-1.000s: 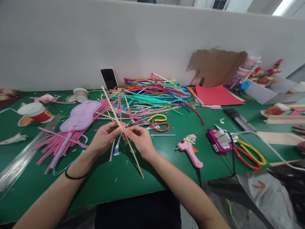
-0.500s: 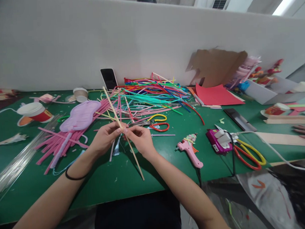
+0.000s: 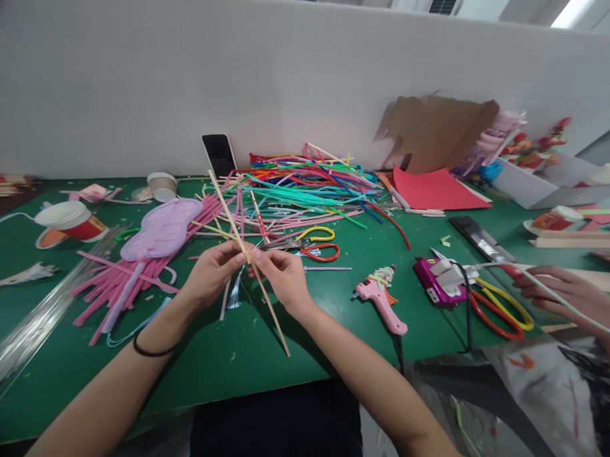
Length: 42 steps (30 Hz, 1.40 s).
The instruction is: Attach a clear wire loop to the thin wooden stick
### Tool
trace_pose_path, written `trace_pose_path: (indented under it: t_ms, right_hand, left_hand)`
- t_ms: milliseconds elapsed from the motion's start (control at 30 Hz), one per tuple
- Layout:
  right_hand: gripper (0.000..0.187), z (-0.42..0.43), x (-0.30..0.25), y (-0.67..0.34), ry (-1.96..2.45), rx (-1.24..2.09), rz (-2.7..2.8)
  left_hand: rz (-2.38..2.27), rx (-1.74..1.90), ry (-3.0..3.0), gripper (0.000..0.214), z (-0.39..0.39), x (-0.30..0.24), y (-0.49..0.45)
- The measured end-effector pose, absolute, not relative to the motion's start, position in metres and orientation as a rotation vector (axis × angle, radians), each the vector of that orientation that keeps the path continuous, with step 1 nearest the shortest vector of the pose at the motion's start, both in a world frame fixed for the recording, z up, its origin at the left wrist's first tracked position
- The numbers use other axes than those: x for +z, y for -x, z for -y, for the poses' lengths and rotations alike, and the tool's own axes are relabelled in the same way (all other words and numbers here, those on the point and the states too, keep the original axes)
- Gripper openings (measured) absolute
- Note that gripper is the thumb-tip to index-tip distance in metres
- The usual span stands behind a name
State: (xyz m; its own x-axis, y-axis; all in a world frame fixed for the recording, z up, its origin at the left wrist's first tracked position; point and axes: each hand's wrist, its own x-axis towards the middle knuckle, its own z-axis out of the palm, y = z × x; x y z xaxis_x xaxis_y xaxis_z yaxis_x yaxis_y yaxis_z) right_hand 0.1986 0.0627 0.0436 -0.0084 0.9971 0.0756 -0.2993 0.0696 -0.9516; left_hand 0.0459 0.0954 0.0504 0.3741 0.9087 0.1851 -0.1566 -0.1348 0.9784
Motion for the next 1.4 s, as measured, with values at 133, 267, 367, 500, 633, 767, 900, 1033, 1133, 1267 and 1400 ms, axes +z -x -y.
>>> trace_pose_path:
  t_ms: [133,267,367,500,633,767,900,1033,1133,1267,1400]
  right_hand:
    - [0.032,-0.061,0.045,-0.199,0.958,1.228,1.071]
    - [0.030,-0.062,0.044,-0.200,0.956,1.201,1.089]
    - [0.034,-0.065,0.042,-0.200,0.944,1.281,1.007]
    - [0.049,-0.069,0.040,-0.200,0.927,1.398,0.896]
    - [0.038,-0.069,0.038,-0.201,0.957,1.314,0.984]
    - [0.035,-0.068,0.038,-0.201,0.989,1.263,1.024]
    - [0.035,-0.068,0.039,-0.201,1.009,1.221,1.049]
    - [0.047,-0.069,0.042,-0.202,0.976,1.338,0.968]
    - [0.059,-0.070,0.043,-0.204,0.895,1.587,0.897]
    - [0.042,-0.068,0.040,-0.204,0.915,1.583,1.005]
    - [0.037,-0.067,0.037,-0.202,0.925,1.531,1.011]
  left_hand:
    - [-0.750,1.080,-1.381,0.024,-0.093,0.053,-0.049]
    - [-0.763,1.096,-1.364,0.024,-0.093,0.052,-0.050]
    - [-0.759,1.108,-1.326,0.025,-0.095,0.048,-0.051]
    - [-0.754,1.100,-1.326,0.025,-0.099,0.043,-0.051]
    - [-0.756,1.090,-1.344,0.024,-0.099,0.042,-0.051]
    - [-0.732,1.060,-1.339,0.023,-0.098,0.042,-0.051]
    - [-0.732,1.073,-1.323,0.022,-0.098,0.042,-0.052]
    - [-0.743,1.113,-1.256,0.024,-0.100,0.042,-0.050]
    - [-0.750,1.178,-1.141,0.026,-0.103,0.043,-0.048]
    - [-0.764,1.202,-1.091,0.028,-0.106,0.043,-0.047]
    - [-0.801,1.182,-1.134,0.034,-0.106,0.043,-0.048]
